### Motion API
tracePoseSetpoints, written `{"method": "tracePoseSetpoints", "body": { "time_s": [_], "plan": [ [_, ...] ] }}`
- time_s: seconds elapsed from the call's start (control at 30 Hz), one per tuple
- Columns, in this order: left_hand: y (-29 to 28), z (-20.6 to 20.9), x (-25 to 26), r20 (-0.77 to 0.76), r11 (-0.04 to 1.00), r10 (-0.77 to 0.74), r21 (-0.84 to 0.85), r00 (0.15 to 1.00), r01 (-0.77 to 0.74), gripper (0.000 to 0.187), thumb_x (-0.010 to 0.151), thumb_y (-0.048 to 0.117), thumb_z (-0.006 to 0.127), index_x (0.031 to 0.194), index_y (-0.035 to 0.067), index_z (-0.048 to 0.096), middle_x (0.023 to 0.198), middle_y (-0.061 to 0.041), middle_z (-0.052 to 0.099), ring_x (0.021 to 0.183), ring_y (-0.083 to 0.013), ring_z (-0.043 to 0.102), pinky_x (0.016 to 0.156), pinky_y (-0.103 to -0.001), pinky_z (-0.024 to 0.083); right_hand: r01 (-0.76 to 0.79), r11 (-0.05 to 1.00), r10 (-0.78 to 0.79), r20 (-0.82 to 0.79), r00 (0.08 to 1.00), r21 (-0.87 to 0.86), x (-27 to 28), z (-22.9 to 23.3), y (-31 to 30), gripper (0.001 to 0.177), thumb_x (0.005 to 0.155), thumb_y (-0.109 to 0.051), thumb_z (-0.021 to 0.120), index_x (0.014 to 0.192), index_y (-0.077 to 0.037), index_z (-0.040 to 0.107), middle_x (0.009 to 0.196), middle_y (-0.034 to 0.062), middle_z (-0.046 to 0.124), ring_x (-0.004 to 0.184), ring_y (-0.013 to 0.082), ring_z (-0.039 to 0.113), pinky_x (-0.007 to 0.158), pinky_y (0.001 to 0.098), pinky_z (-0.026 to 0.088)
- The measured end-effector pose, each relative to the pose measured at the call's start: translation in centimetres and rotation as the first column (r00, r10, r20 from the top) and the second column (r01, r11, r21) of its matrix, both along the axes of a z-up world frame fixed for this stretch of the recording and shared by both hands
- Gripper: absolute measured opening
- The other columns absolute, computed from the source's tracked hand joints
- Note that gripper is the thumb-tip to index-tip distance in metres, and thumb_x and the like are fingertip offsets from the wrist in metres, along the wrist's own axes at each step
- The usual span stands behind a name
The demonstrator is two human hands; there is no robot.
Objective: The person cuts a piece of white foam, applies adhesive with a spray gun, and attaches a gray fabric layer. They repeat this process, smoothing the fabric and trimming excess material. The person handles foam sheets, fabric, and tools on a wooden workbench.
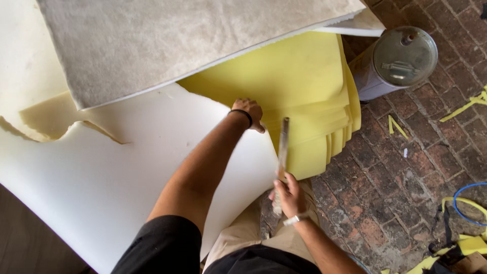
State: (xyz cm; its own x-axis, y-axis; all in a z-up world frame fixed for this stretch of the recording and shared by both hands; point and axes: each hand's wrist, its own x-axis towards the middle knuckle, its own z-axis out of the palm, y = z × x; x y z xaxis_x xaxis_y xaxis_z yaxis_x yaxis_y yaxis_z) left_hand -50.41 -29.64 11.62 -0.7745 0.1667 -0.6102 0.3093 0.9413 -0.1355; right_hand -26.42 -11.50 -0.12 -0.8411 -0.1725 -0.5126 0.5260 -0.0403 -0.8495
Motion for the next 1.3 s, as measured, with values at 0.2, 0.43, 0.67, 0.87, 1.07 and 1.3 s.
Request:
{"method": "tracePoseSetpoints", "body": {
  "time_s": [0.2, 0.43, 0.67, 0.87, 1.07, 1.3],
  "plan": [
    [-0.8, 1.0, 0.5, -0.004, 0.971, 0.1, 0.217, 0.995, -0.097, 0.043, 0.085, 0.053, 0.075, 0.115, 0.022, 0.076, 0.11, -0.002, 0.075, 0.11, -0.0224, 0.066, 0.093, -0.042, 0.052, 0.07, 0.984, -0.076, -0.033, 0.997, -0.165, -3.8, 3.6, -4.3, 0.037, 0.097, -0.021, 0.057, 0.13, -0.005, 0.059, 0.063, 0.0089, 0.068, 0.048, 0.0166, 0.063, 0.043, 0.0305, 0.052],
    [0.0, 1.1, 1.2, -0.145, 0.977, 0.169, 0.157, 0.975, -0.146, 0.03, 0.098, 0.046, 0.064, 0.11, 0.021, 0.077, 0.1, -0.002, 0.076, 0.096, -0.0193, 0.071, 0.081, -0.039, 0.057, 0.03, 0.99, -0.047, -0.119, 0.992, -0.139, 0.5, 7.8, -5.4, 0.041, 0.096, -0.025, 0.058, 0.132, -0.006, 0.061, 0.063, 0.0043, 0.068, 0.054, 0.0108, 0.067, 0.049, 0.0272, 0.052],
    [-0.2, 0.5, 2.0, -0.122, 0.952, 0.158, 0.281, 0.98, -0.119, 0.025, 0.096, 0.042, 0.065, 0.11, 0.024, 0.077, 0.097, -0.002, 0.077, 0.092, -0.0183, 0.071, 0.079, -0.038, 0.057, 0.165, 0.955, -0.161, 0.035, 0.986, -0.247, -4.4, 9.5, -5.5, 0.037, 0.094, -0.027, 0.063, 0.121, -0.003, 0.067, 0.061, 0.0037, 0.065, 0.051, 0.0123, 0.063, 0.047, 0.0286, 0.052],
    [-0.2, 2.0, 1.6, -0.22, 0.943, 0.225, 0.296, 0.949, -0.154, 0.026, 0.095, 0.042, 0.068, 0.107, 0.021, 0.078, 0.099, -0.003, 0.076, 0.094, -0.0203, 0.07, 0.08, -0.04, 0.056, 0.079, 0.965, -0.077, 0.017, 0.997, -0.25, -1.0, 13.0, -5.2, 0.023, 0.092, -0.029, 0.065, 0.106, -0.012, 0.068, 0.061, 0.0044, 0.067, 0.05, 0.0133, 0.067, 0.049, 0.0278, 0.054],
    [0.2, 2.3, 2.7, -0.189, 0.917, 0.202, 0.381, 0.961, -0.117, 0.025, 0.092, 0.04, 0.071, 0.105, 0.02, 0.078, 0.096, -0.003, 0.077, 0.093, -0.0223, 0.071, 0.08, -0.04, 0.055, 0.076, 0.99, -0.05, 0.209, 0.977, -0.12, -3.8, 13.2, -4.4, 0.028, 0.095, -0.033, 0.066, 0.081, -0.01, 0.058, 0.064, 0.0044, 0.067, 0.049, 0.0125, 0.059, 0.047, 0.032, 0.049],
    [0.5, 2.8, 2.6, -0.243, 0.906, 0.24, 0.403, 0.94, -0.127, 0.023, 0.091, 0.04, 0.072, 0.102, 0.021, 0.079, 0.095, -0.004, 0.076, 0.093, -0.0237, 0.07, 0.078, -0.041, 0.055, 0.084, 0.941, -0.008, 0.226, 0.974, -0.329, -0.2, 13.6, -2.2, 0.013, 0.087, -0.028, 0.073, 0.092, -0.015, 0.071, 0.062, 0.0043, 0.065, 0.049, 0.0149, 0.061, 0.047, 0.0295, 0.048]
  ]
}}
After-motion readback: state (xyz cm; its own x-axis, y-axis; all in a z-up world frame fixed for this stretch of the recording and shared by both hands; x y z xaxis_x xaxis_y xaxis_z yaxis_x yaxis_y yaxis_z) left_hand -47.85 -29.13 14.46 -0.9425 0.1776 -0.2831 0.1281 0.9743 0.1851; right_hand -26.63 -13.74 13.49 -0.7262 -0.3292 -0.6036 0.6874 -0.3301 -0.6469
